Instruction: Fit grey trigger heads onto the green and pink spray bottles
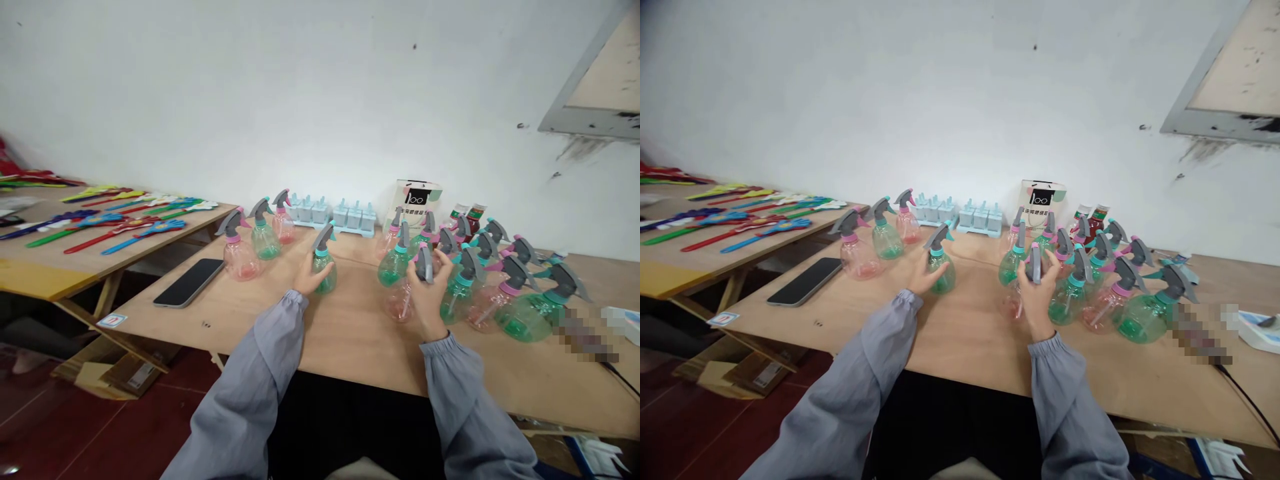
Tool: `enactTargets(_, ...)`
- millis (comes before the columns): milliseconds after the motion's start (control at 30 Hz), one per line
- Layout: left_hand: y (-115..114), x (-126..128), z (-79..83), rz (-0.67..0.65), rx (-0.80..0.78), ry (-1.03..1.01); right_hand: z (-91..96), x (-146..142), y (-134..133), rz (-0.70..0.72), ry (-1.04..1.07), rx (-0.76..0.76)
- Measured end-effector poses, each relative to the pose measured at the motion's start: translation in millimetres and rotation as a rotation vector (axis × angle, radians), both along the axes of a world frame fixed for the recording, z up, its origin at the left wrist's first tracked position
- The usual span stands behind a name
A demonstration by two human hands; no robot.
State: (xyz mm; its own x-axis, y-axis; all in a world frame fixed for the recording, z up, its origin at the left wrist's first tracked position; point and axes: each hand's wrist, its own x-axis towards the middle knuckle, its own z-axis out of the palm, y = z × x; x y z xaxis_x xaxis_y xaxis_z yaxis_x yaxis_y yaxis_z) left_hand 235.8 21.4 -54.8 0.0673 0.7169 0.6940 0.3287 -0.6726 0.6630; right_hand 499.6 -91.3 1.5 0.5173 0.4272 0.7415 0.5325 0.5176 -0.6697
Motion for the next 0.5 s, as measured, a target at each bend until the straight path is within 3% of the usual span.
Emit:
enactTargets(100,0.2,0.4,-0.7,0.009,-0.009,-0.009,-6.8,0.1,4.9,0.004,-0.029,0.013)
enactTargets(233,0.2,1.2,-1.0,0.007,-0.033,-0.010,-13.9,3.9,3.8,-0.111,-0.038,-0.135)
enactTargets(367,1.0,1.0,-0.4,-0.003,0.000,-0.005,-16.0,7.9,8.8,-0.135,-0.062,-0.224)
enactTargets(500,3.1,0.0,-3.3,0.007,-0.005,0.014,-18.1,7.3,5.6,-0.137,-0.140,0.011)
